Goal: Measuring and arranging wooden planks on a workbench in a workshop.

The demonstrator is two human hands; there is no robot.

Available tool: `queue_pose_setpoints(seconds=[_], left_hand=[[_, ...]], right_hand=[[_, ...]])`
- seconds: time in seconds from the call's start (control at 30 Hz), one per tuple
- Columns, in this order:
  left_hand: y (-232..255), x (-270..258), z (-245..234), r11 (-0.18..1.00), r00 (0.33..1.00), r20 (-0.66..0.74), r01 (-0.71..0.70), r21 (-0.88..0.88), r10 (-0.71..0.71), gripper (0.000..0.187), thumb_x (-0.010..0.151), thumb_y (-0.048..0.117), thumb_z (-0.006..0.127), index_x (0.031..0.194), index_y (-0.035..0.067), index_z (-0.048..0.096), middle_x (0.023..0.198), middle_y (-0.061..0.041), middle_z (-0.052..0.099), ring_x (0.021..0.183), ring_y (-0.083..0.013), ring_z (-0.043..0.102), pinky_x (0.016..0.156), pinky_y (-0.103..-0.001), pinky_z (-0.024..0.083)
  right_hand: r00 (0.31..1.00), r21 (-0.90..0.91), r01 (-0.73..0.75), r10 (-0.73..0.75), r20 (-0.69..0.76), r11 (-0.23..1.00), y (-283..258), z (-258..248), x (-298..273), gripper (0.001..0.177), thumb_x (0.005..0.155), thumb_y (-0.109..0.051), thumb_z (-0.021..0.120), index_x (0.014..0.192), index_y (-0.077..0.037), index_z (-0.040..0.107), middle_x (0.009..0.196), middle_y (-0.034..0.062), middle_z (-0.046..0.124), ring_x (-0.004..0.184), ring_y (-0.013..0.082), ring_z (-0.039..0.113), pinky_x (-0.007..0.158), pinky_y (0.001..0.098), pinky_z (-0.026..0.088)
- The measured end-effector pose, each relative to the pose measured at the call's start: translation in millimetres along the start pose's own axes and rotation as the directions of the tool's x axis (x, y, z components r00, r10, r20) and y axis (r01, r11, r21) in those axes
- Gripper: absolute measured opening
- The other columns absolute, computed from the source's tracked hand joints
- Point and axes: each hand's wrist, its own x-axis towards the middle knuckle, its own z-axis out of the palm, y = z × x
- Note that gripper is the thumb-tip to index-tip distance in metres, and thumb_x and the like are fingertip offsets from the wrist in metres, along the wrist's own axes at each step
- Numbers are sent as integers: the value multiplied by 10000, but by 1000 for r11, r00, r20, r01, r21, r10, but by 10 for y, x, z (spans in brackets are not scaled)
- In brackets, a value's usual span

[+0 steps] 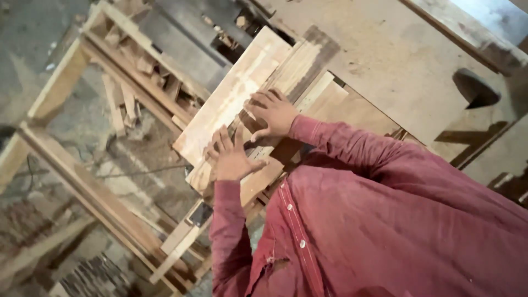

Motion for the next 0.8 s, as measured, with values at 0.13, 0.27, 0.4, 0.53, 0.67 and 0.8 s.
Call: queue_pose_setpoints(seconds=[0.13, 0.27, 0.4, 0.53, 0.67, 0.8], left_hand=[[-35, 16, 160, 998, 997, -54, -60, 24, 62, 1352, 525, 819, 779, 1603, 216, 230, 1647, -268, 152, 1519, -466, 116, 1157, -706, 34], [-77, -17, 233, 997, 989, -132, -59, 42, 64, 1336, 544, 824, 779, 1599, 209, 237, 1643, -281, 166, 1499, -474, 148, 1112, -727, 63], [-56, -52, 322, 999, 970, -241, -41, -7, 38, 1319, 551, 805, 780, 1612, 191, 293, 1630, -270, 234, 1452, -486, 254, 1135, -711, 118], [-257, 171, 208, 993, 937, -342, -98, -72, 68, 1266, 529, 782, 782, 1562, 180, 367, 1620, -256, 276, 1452, -482, 298, 1169, -689, 154], [-515, 487, 1, 997, 954, -294, -71, -15, 64, 1220, 534, 778, 803, 1528, 187, 414, 1585, -249, 315, 1424, -472, 315, 1130, -696, 141], [-732, 776, -82, 995, 934, -347, -97, -20, 84, 1211, 523, 746, 817, 1518, 175, 429, 1572, -269, 337, 1424, -467, 321, 1134, -653, 165]], right_hand=[[1000, -21, 2, -2, 7, 1000, -34, -60, -41, 968, 721, -770, 718, 1407, -102, 581, 1485, 176, 490, 1412, 368, 414, 1178, 562, 282], [996, 30, 62, -60, -60, 998, -10, 38, -31, 694, 872, -601, 687, 1334, -87, 631, 1416, 152, 587, 1365, 349, 492, 1162, 518, 339], [984, 80, 127, -116, -134, 989, 15, 89, -53, 315, 1033, -332, 622, 1203, -80, 701, 1270, 128, 701, 1260, 340, 610, 1094, 484, 457], [973, 77, 138, -121, -194, 987, 48, 186, 197, 192, 1038, -240, 611, 1085, -82, 710, 1132, 111, 723, 1151, 325, 681, 997, 454, 540], [969, 126, 48, -15, -245, 991, 83, 262, 648, 177, 1021, -224, 627, 1070, -83, 723, 1045, 122, 730, 985, 346, 693, 846, 442, 576], [964, 154, 63, -21, -265, 986, 215, 391, 948, 197, 1033, -250, 601, 1079, -98, 718, 1018, 112, 743, 908, 340, 706, 771, 450, 576]])
